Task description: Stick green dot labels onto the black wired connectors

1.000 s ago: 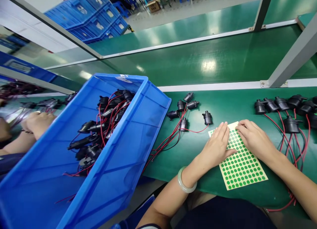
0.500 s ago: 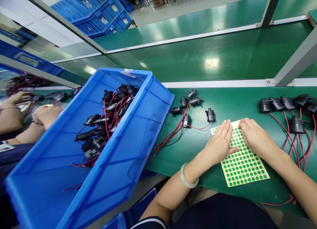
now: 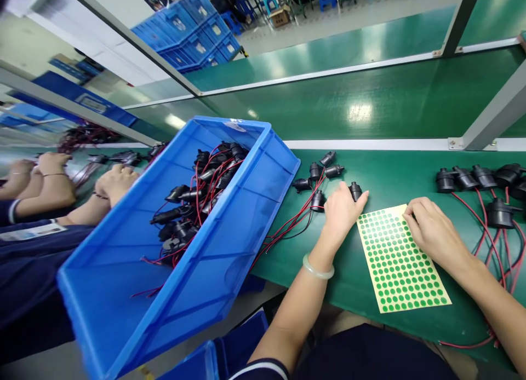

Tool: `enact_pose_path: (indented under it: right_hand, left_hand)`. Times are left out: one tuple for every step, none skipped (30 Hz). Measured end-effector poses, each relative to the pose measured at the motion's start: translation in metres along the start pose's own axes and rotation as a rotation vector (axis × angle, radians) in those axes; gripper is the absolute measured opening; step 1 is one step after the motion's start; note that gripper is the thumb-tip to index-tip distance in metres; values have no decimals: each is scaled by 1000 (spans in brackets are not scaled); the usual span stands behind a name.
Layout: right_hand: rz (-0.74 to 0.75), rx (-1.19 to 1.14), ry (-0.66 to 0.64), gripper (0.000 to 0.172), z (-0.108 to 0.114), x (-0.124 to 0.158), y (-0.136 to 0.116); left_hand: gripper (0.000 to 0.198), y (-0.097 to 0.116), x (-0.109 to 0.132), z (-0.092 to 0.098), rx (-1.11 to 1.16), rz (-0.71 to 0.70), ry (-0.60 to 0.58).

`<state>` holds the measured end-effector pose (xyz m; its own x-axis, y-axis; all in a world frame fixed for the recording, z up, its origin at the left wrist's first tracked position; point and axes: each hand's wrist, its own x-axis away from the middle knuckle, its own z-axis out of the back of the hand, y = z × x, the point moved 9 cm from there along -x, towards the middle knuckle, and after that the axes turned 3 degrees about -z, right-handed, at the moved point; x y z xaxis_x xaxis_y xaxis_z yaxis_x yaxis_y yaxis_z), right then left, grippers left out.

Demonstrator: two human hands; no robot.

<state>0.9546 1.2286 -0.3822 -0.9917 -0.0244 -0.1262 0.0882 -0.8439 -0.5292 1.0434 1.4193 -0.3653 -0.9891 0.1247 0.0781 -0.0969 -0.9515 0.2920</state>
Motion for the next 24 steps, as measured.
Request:
enact_pose_path:
  right_hand:
    - [-47, -58, 7, 17, 3, 0, 1]
    - [-90, -138, 14, 18, 7, 0, 2]
    - [-129, -238, 24, 20, 10, -1, 2]
    - [-160, -353, 37, 21, 13, -2, 0]
    - [-186, -468, 55, 22, 16, -3, -3]
    - [-207, -572, 72, 23, 20, -5, -7]
    - [-226, -655, 84, 24, 22, -6, -11]
    - [-242, -715, 88, 25, 24, -7, -17]
    - [-250, -754, 88, 25, 26, -8, -22]
    - [-249, -779, 89, 24, 28, -9, -28]
    - [-243, -794, 89, 23, 30, -9, -34]
    - [-235, -803, 86, 22, 32, -8, -39]
    - [-229, -807, 81, 21, 33, -7, -43]
    - [-225, -806, 72, 20, 34, -5, -46]
    - [-223, -804, 62, 19, 34, -3, -48]
    - [-224, -803, 51, 19, 33, -1, -49]
    - [-225, -804, 43, 18, 33, 1, -50]
    - [-226, -808, 36, 18, 32, 2, -51]
    - [-226, -811, 27, 18, 30, 4, -52]
    - [-227, -812, 16, 17, 28, 5, -53]
    - [-226, -809, 4, 18, 26, 7, -54]
    - [-226, -804, -5, 18, 24, 8, -56]
    - [-226, -798, -7, 19, 23, 8, -57]
    - [-224, -792, -2, 21, 22, 9, -59]
  left_hand:
    - [32, -2, -3, -4, 59, -11, -25]
    - [26, -4, -4, -7, 146, -37, -34]
    - [23, -4, -4, -9, 264, -74, -35]
    - [24, -4, -3, -10, 410, -117, -35]
    - [28, -3, 0, -10, 574, -164, -39]
    - [32, -1, 3, -9, 747, -210, -53]
    - [36, 3, 7, -7, 918, -256, -78]
    - [39, 7, 11, -5, 1074, -302, -113]
    - [41, 13, 16, -2, 1211, -342, -159]
    - [43, 19, 22, 1, 1323, -374, -207]
    - [46, 24, 26, 3, 1405, -395, -251]
    - [50, 28, 30, 4, 1456, -398, -284]
    - [54, 31, 33, 4, 1489, -383, -305]
    - [57, 32, 35, 2, 1522, -354, -317]
    - [58, 33, 36, 0, 1565, -327, -324]
    - [57, 34, 38, -3, 1617, -309, -328]
    - [55, 35, 39, -6, 1672, -299, -332]
    - [54, 36, 40, -8, 1720, -297, -333]
    - [54, 37, 41, -10, 1753, -300, -328]
    - [56, 38, 42, -12, 1770, -299, -321]
    - [60, 38, 43, -15, 1773, -290, -312]
    - [62, 38, 43, -17, 1762, -274, -303]
    - [65, 38, 44, -18, 1741, -258, -290]
    - [67, 37, 45, -19, 1709, -243, -271]
